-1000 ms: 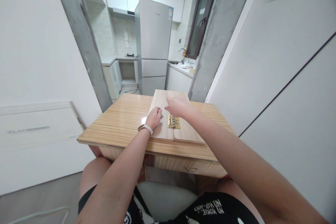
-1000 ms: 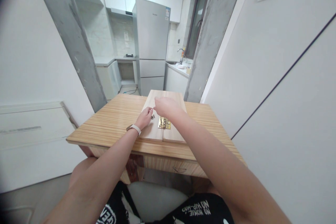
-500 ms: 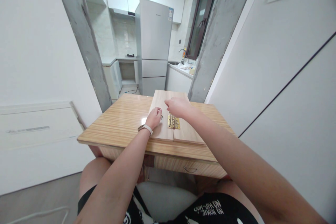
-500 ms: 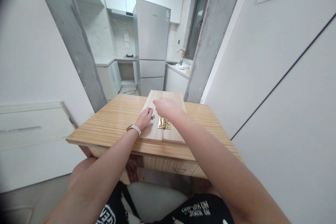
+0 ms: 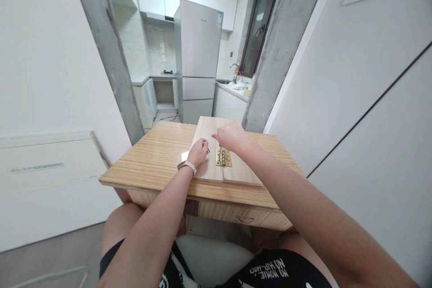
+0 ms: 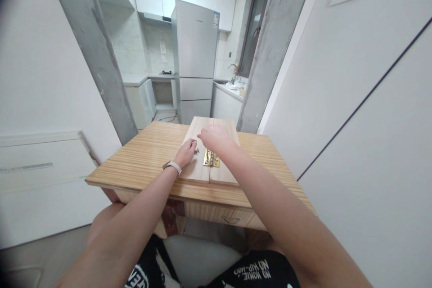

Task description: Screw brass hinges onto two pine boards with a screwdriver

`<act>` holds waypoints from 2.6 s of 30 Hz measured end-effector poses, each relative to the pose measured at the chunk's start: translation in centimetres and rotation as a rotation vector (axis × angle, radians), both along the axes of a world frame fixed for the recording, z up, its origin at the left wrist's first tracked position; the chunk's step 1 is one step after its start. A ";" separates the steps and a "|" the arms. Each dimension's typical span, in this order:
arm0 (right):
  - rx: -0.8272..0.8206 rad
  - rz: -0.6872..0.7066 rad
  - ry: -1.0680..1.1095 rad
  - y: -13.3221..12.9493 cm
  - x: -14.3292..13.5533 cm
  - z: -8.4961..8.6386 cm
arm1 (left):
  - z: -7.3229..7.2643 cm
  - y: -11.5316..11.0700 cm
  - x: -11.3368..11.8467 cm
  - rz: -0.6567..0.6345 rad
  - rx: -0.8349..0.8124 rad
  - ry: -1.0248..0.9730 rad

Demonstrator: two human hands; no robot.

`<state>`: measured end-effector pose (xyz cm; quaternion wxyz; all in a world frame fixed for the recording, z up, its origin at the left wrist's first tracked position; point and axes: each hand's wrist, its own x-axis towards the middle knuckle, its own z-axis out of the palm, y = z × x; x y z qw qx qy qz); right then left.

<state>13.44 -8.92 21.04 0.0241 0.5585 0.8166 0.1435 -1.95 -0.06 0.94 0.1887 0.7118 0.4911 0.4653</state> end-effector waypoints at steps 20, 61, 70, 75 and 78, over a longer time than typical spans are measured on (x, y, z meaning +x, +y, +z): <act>-0.095 0.051 0.008 0.8 0.0 0.2 | -0.2 0.2 0.1 -0.008 0.006 -0.016; -0.031 -0.013 -0.020 0.0 -0.1 0.5 | 0.2 -0.1 0.0 0.000 -0.021 0.004; -0.053 0.097 0.021 0.6 0.1 -0.2 | 0.2 -0.1 0.0 0.000 -0.018 0.001; -0.087 0.133 0.046 1.0 -0.1 -0.3 | 0.1 -0.1 -0.1 -0.009 -0.024 -0.011; -0.104 0.099 0.015 0.9 -0.1 -0.2 | 0.0 0.0 -0.1 -0.008 -0.017 -0.016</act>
